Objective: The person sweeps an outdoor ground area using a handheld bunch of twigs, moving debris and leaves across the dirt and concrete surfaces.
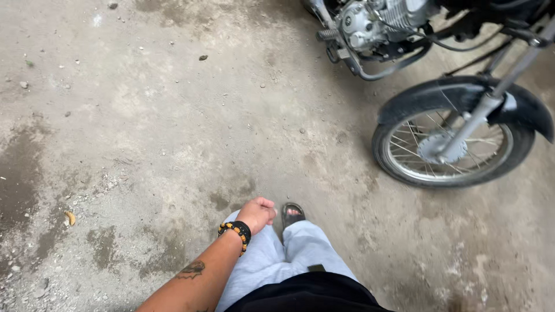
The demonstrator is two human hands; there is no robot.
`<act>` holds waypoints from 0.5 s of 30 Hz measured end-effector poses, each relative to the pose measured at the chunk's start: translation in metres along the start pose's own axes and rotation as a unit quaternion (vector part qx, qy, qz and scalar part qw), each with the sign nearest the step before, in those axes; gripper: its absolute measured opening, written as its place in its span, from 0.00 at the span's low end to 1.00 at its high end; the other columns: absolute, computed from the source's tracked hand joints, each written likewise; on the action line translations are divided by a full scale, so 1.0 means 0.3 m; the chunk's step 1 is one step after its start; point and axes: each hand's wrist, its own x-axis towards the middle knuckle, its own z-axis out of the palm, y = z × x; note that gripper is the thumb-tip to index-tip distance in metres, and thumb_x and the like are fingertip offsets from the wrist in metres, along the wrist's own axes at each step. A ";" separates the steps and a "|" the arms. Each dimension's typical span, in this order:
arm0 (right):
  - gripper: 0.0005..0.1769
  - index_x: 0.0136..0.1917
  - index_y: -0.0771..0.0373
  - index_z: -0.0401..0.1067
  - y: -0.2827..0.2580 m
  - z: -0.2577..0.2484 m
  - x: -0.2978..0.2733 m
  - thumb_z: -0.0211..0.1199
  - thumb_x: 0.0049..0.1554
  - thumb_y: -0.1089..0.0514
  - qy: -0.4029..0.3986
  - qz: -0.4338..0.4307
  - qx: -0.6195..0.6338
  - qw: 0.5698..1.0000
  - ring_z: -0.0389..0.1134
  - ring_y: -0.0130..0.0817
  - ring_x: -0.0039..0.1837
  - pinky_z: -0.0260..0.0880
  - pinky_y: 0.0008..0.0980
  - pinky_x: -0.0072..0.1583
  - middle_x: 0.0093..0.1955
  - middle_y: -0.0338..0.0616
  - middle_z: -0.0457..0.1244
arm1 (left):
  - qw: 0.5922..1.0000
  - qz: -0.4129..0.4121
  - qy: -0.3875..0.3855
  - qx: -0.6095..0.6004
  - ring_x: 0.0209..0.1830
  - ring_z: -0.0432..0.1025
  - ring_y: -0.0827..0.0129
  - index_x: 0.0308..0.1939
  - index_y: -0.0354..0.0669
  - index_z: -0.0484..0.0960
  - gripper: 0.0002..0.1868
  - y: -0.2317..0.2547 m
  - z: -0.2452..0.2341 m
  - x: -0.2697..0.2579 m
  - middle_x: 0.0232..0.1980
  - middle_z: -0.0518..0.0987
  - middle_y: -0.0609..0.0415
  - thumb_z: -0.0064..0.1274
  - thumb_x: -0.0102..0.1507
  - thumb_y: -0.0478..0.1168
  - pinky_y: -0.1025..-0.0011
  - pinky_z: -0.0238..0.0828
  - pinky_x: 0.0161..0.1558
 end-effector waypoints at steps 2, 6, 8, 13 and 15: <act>0.12 0.42 0.58 0.72 -0.061 -0.012 0.084 0.64 0.54 0.48 -0.016 0.003 -0.031 0.999 0.68 0.41 0.39 0.72 0.40 0.41 0.37 0.47 0.65 | 1.000 0.007 0.011 -0.022 0.32 0.79 0.71 0.52 0.36 0.81 0.20 0.074 -0.053 0.038 0.39 0.85 0.55 0.62 0.59 0.41 0.71 0.76 0.36; 0.09 0.42 0.54 0.72 -0.318 0.610 0.185 0.64 0.53 0.49 -0.124 -0.016 -0.125 0.984 0.69 0.43 0.41 0.73 0.42 0.43 0.40 0.47 0.67 | 0.999 0.006 0.044 0.009 0.32 0.77 0.76 0.46 0.40 0.84 0.19 0.166 -0.219 0.032 0.36 0.85 0.56 0.67 0.59 0.48 0.73 0.75 0.40; 0.13 0.44 0.60 0.71 -0.428 1.166 0.202 0.66 0.54 0.49 -0.112 0.000 -0.109 0.988 0.72 0.43 0.44 0.79 0.42 0.47 0.42 0.48 0.67 | 0.997 -0.007 0.075 0.013 0.31 0.76 0.77 0.41 0.41 0.87 0.17 0.240 -0.355 0.078 0.34 0.85 0.56 0.67 0.58 0.50 0.74 0.75 0.40; 0.11 0.41 0.64 0.73 -0.713 2.439 0.150 0.60 0.57 0.54 -0.415 0.045 -0.281 0.864 0.73 0.44 0.39 0.79 0.43 0.45 0.37 0.53 0.69 | 0.979 -0.129 0.158 -0.009 0.29 0.74 0.74 0.31 0.40 0.85 0.16 0.258 -0.654 0.033 0.29 0.83 0.57 0.68 0.57 0.50 0.71 0.73 0.38; 0.13 0.44 0.66 0.73 -0.805 2.816 0.153 0.59 0.58 0.52 -0.457 0.052 -0.368 0.808 0.73 0.43 0.42 0.78 0.41 0.47 0.40 0.51 0.70 | 0.970 -0.135 0.200 -0.033 0.29 0.73 0.74 0.31 0.39 0.85 0.16 0.256 -0.760 0.041 0.29 0.82 0.57 0.67 0.58 0.49 0.71 0.73 0.38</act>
